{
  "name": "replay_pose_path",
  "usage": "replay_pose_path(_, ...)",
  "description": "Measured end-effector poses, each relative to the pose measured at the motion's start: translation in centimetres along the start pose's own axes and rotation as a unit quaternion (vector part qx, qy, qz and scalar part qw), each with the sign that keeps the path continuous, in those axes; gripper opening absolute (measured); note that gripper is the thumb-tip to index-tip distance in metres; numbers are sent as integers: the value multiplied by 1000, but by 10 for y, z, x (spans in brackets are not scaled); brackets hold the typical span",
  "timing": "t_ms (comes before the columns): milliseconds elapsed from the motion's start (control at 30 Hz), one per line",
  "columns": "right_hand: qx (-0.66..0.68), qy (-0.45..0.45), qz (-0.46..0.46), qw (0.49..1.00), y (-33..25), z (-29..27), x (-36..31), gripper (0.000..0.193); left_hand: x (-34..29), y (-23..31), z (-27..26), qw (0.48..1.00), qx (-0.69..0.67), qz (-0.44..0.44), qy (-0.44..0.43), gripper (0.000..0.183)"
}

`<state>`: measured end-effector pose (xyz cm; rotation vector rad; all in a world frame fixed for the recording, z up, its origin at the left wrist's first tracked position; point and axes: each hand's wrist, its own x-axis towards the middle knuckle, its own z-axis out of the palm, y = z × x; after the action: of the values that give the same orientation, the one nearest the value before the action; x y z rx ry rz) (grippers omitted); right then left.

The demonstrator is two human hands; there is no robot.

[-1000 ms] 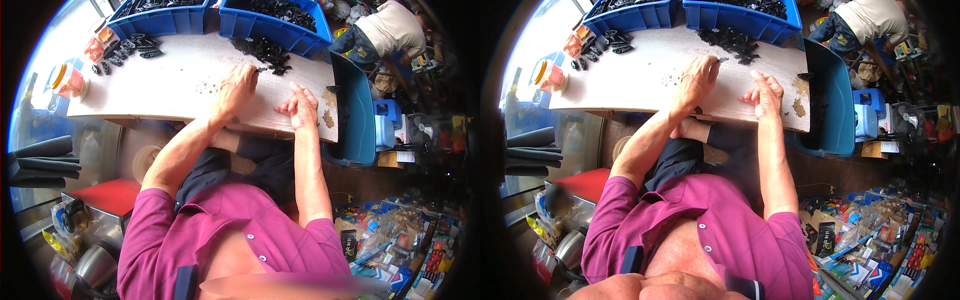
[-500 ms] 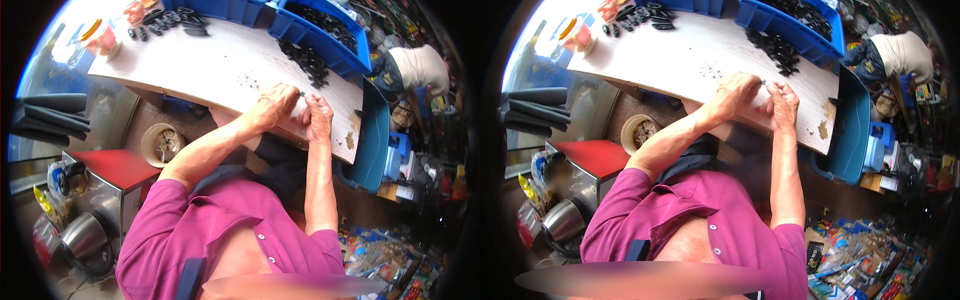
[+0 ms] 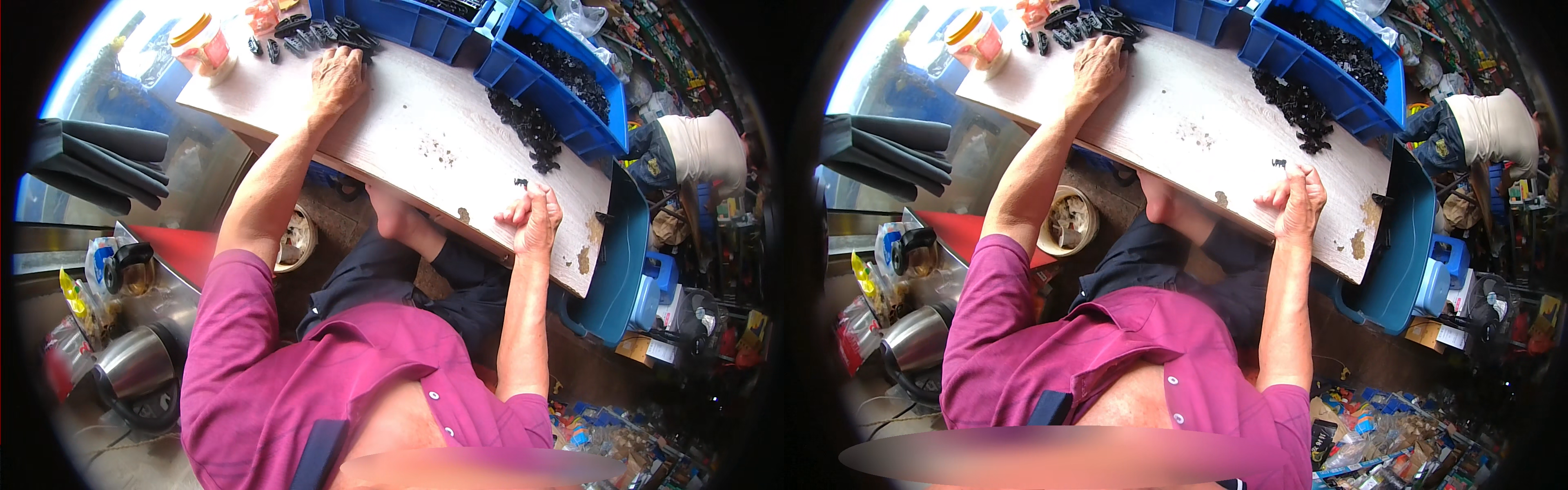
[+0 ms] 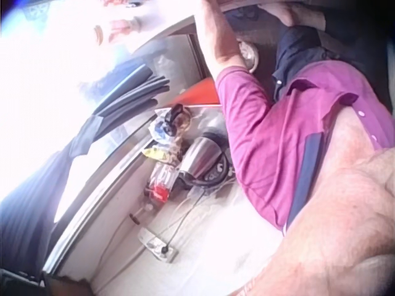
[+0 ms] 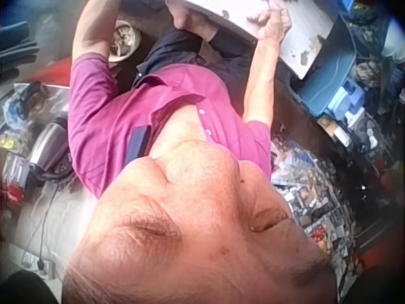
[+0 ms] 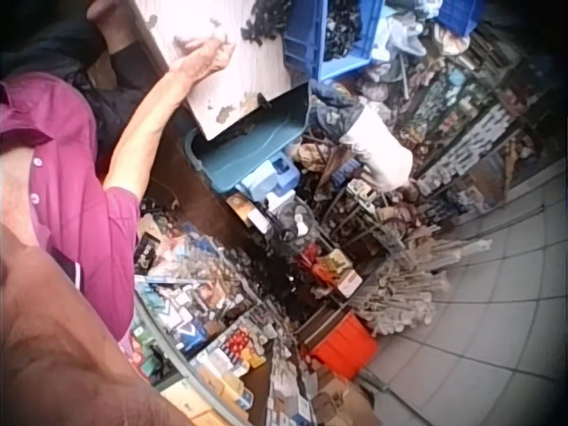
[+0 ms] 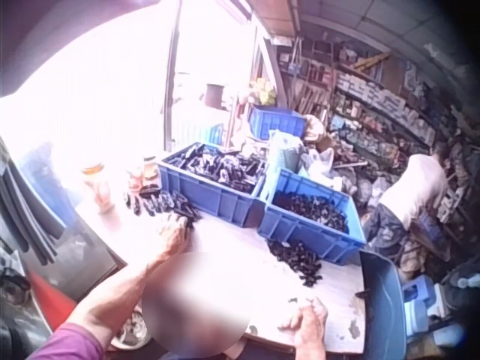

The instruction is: The person assembles small L-shaped brackets by hand, taking parts from a parts bin and joining them with small screws.

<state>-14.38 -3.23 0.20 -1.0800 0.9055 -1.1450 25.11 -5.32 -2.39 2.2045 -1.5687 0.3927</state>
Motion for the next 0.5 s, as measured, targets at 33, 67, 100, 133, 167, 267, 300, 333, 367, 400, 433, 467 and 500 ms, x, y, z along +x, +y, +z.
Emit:
replay_pose_path(33,2,-2,0,1000,0,1,0,17,1,-4,2,1000,0,0,0,35)
replay_pose_path(67,2,-3,1,1000,0,2,1,17,1,-9,5,999,-25,22,20,33)
replay_pose_path(100,-6,2,0,1000,0,1,2,18,2,-5,3,997,-55,47,39,31)
replay_pose_path(133,-13,7,0,1000,-1,1,2,19,-1,0,1,996,-57,48,37,31)
replay_pose_path(167,-14,9,1,1000,-1,0,1,19,-9,4,-1,994,-56,56,73,30)
replay_pose_path(267,-15,20,6,1000,-2,1,0,20,-21,4,-10,995,-39,22,89,28)
replay_pose_path(300,-16,18,4,1000,-1,1,1,20,-24,3,-14,997,-22,-19,67,28)
replay_pose_path(333,-16,16,3,1000,-1,2,0,20,-28,4,-17,997,-21,-19,67,28)
replay_pose_path(367,-16,15,4,1000,-1,3,0,20,-32,4,-20,995,-72,-13,60,28)
replay_pose_path(400,4,22,3,1000,-3,5,-1,18,-35,7,-23,991,-123,-6,54,28)
replay_pose_path(433,23,29,3,999,-4,6,-1,16,-39,12,-25,983,-173,-19,54,28)
replay_pose_path(467,24,30,3,999,-3,5,-1,16,-46,18,-27,983,-173,-18,53,28)
replay_pose_path(500,13,27,0,1000,-3,2,-1,16,-53,34,-40,957,-280,-71,28,27)
